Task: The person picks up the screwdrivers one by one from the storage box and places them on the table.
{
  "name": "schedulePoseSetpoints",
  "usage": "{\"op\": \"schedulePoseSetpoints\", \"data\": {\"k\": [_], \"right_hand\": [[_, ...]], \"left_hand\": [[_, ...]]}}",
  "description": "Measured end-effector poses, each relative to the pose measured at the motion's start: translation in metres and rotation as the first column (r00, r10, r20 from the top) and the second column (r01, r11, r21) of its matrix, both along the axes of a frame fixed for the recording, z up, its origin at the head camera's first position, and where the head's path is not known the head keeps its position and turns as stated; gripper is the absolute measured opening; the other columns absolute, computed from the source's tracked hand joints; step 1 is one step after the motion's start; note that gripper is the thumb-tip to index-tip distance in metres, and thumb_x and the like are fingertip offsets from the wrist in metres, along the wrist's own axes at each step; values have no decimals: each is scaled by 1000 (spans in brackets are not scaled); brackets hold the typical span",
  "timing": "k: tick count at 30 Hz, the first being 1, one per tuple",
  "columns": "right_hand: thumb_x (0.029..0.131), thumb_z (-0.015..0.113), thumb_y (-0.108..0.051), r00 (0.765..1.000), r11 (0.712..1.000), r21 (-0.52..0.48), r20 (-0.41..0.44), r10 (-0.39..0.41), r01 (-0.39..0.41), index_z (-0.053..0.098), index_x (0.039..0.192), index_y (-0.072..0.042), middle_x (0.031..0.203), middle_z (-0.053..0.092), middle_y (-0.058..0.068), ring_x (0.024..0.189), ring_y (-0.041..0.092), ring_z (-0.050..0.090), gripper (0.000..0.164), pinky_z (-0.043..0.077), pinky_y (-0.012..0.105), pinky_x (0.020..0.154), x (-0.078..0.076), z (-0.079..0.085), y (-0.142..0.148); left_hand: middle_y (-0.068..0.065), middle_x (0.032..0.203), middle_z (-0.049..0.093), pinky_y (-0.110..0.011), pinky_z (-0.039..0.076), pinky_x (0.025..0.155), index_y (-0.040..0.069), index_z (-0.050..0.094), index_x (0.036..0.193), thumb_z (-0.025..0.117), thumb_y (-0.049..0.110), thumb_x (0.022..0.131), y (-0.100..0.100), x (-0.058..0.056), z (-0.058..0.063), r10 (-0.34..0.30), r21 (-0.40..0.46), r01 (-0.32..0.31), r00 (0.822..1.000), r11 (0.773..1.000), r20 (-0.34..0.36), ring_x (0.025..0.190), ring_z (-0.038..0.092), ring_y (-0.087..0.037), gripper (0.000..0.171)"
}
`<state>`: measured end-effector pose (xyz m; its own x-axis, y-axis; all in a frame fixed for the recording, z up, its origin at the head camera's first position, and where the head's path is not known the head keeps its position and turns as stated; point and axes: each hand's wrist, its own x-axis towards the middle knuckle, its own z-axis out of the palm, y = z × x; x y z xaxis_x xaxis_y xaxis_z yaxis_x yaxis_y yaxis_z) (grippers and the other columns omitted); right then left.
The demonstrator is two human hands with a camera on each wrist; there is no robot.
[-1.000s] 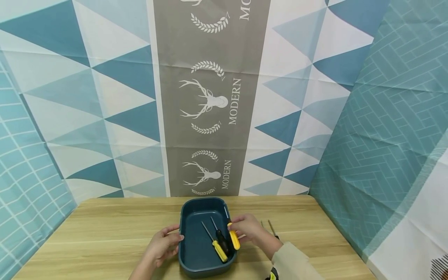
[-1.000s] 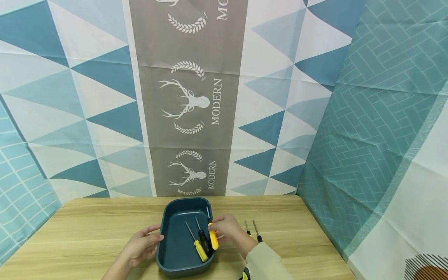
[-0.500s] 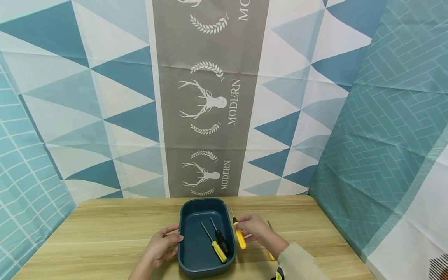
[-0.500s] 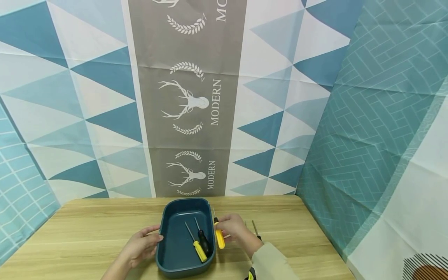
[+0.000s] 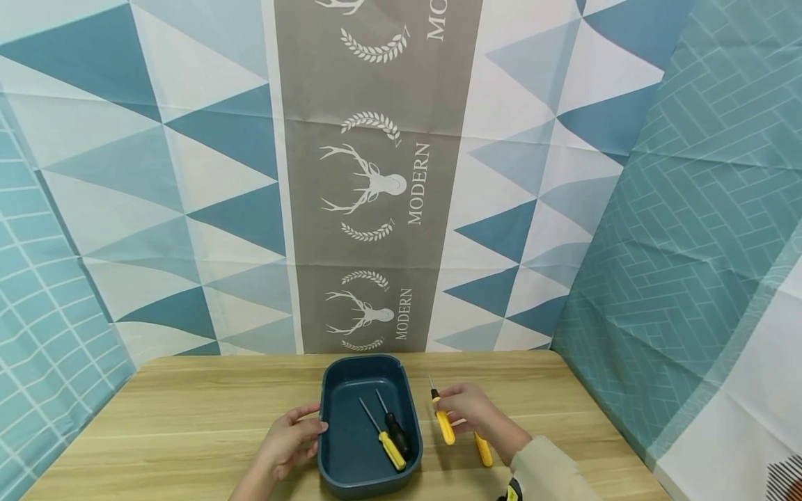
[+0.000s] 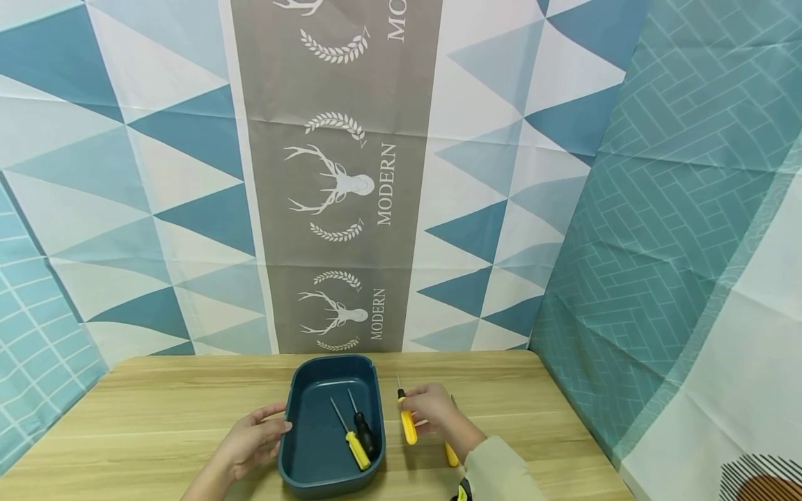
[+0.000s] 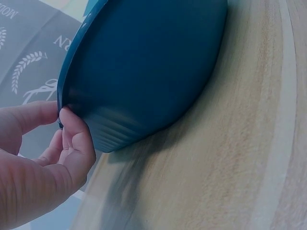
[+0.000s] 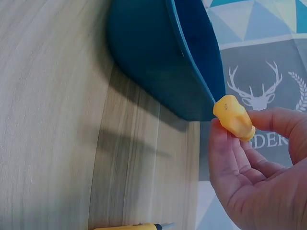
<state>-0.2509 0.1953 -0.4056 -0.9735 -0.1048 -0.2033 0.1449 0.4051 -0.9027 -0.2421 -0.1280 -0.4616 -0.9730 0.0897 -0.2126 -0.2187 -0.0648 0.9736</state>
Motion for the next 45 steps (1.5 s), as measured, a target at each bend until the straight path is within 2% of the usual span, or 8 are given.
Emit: {"op": "schedulePoseSetpoints", "data": {"k": [12,19,28,33,40,45], "right_hand": [[83,63,-14,1000,1000,-29,11,-11,12,52,117,11,94,65,16,71,19,62,43,56,35,61,1,-2,17],[83,64,-16,998,999,-10,35,-44,45,52,118,10,94,65,14,74,20,62,45,55,37,65,0,-4,24],[82,64,-15,996,996,12,17,-92,91,54,117,9,91,65,13,72,19,62,43,56,38,66,-1,-4,31],[82,63,-13,995,995,-13,17,-100,100,53,117,10,95,65,18,78,23,64,43,56,39,68,-1,-6,38],[83,62,-11,995,995,-30,20,-99,99,52,117,12,94,65,17,76,23,65,43,56,38,65,-1,-8,46],[82,63,-12,989,990,3,31,-143,143,52,118,12,92,64,15,75,22,63,44,55,39,66,-1,-8,51]], "left_hand": [[-5,89,65,-24,50,63,-7,34,136,66,8,83,0,0,1,5,-2,-5,1000,1000,11,73,61,-12,63],[-8,92,65,-25,50,63,-7,34,136,65,7,83,0,1,1,4,1,-4,1000,1000,13,74,61,-12,63],[-8,93,64,-25,51,64,-8,34,136,66,7,83,0,1,1,8,-1,-8,1000,1000,13,74,61,-13,63],[-8,95,65,-25,51,64,-7,34,136,65,7,83,0,0,1,6,-1,-6,1000,1000,11,75,61,-13,63],[-8,94,65,-26,51,64,-7,34,136,66,7,83,0,0,1,8,0,-8,1000,1000,11,75,61,-13,63],[-7,94,65,-26,51,65,-8,34,136,66,7,83,0,0,0,7,-3,-7,1000,1000,10,74,61,-13,63]]}}
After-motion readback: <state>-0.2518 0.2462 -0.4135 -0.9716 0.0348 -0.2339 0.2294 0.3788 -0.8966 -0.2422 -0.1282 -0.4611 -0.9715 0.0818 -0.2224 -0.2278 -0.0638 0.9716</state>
